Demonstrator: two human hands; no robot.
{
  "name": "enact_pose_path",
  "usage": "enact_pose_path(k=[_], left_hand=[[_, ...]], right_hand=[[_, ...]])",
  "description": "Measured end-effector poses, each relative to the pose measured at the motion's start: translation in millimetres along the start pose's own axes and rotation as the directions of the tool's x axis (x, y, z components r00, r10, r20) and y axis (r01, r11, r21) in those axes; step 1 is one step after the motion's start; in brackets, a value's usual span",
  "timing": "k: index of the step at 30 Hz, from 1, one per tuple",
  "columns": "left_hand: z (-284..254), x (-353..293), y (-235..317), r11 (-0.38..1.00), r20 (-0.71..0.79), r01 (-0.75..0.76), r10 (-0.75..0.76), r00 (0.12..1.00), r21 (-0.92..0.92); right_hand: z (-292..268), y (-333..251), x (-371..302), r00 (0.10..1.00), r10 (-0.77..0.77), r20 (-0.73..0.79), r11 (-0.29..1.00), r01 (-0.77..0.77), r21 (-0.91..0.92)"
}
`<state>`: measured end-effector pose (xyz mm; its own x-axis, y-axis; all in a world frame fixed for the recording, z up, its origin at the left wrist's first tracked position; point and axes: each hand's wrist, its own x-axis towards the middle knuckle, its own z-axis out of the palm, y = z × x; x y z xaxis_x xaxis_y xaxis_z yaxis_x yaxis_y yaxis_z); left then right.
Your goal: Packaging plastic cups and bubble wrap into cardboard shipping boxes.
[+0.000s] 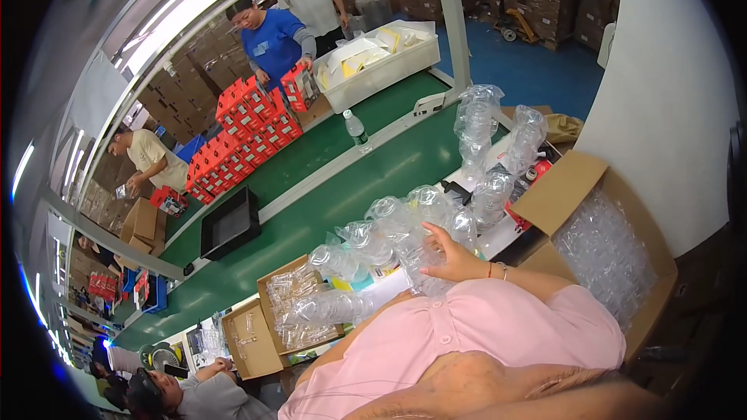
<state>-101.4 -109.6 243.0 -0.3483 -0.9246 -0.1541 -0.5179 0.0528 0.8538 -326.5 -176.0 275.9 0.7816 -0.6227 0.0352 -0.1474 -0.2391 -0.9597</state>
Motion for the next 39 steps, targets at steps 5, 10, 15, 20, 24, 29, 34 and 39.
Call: enact_pose_path(k=[5,10,15,20,24,29,34,39], left_hand=[[-2,-3,22,0.996,0.058,-0.05,0.045,0.997,0.072],[35,-16,-7,0.994,0.15,-0.073,0.06,0.987,0.081],[70,-27,-23,0.983,-0.086,0.12,-0.132,0.987,-0.135],[70,-13,-17,0.927,-0.296,-0.244,0.328,0.897,0.286],[65,-5,4,0.967,-0.305,-0.152,0.21,0.929,0.203],[60,11,18,0.961,-0.282,-0.176,0.233,0.931,0.213],[62,26,9,0.937,-0.271,-0.236,0.305,0.913,0.257],[59,38,9,0.926,-0.34,-0.191,0.304,0.89,0.326]], right_hand=[[-6,-6,0,0.992,-0.113,-0.049,0.989,0.108,-0.105],[-22,-6,5,0.961,-0.24,-0.138,0.963,0.218,-0.159],[-89,-46,-37,0.466,-0.66,-0.589,0.749,0.464,-0.473],[-93,-33,-23,0.282,-0.707,-0.648,0.706,0.334,-0.625],[-72,9,-3,0.468,-0.797,-0.381,0.528,0.235,-0.816],[-60,32,0,0.651,-0.679,-0.339,0.563,0.166,-0.809],[-68,18,-17,0.736,-0.565,-0.372,0.609,0.068,-0.79],[-76,19,-29,0.762,-0.508,-0.402,0.647,0.03,-0.762]])
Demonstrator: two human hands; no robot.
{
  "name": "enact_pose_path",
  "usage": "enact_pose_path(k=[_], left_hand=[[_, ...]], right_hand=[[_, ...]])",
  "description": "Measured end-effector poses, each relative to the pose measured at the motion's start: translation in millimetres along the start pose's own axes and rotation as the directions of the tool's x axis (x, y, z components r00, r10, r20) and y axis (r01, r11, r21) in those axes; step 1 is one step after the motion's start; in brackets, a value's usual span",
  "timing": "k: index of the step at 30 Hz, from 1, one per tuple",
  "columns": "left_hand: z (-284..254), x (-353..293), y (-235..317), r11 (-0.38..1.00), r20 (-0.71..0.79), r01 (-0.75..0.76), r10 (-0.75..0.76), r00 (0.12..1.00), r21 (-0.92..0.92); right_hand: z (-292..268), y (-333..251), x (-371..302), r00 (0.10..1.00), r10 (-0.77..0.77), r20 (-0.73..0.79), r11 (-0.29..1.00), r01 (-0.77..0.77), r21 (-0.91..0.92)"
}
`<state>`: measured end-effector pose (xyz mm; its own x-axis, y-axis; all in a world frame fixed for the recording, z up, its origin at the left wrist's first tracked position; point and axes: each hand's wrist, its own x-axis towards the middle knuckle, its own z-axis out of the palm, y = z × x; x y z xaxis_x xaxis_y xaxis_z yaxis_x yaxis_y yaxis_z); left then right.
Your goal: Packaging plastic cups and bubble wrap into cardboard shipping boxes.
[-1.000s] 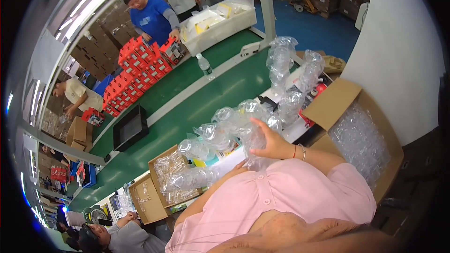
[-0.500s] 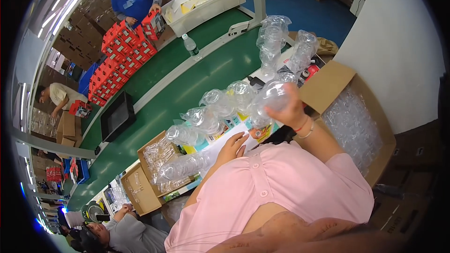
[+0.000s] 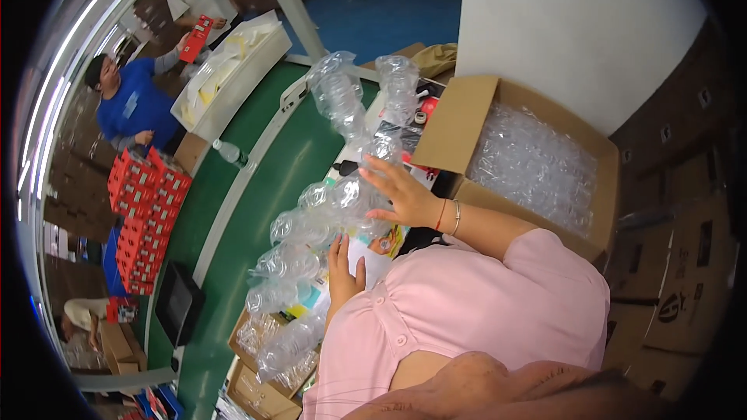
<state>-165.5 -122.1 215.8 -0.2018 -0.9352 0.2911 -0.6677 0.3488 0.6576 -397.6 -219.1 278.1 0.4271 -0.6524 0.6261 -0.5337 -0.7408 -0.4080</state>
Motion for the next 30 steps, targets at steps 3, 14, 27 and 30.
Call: enact_pose_path(k=[3,14,27,30], left_hand=[[5,11,6,1.0,-0.019,-0.003,0.004,1.0,0.03],[10,31,0,0.985,-0.211,-0.17,0.172,0.962,0.029],[-18,89,37,0.848,-0.181,-0.443,0.503,0.845,0.289],[-12,86,34,0.879,-0.2,-0.408,0.458,0.866,0.248]], right_hand=[[-2,4,-7,1.0,0.02,-0.008,1.0,-0.02,0.018],[-18,39,-53,0.977,0.187,-0.106,0.982,-0.188,0.001],[-12,-8,26,0.971,-0.18,-0.159,0.983,0.184,0.01],[-8,-7,28,0.974,-0.168,-0.152,0.985,0.172,0.016]])
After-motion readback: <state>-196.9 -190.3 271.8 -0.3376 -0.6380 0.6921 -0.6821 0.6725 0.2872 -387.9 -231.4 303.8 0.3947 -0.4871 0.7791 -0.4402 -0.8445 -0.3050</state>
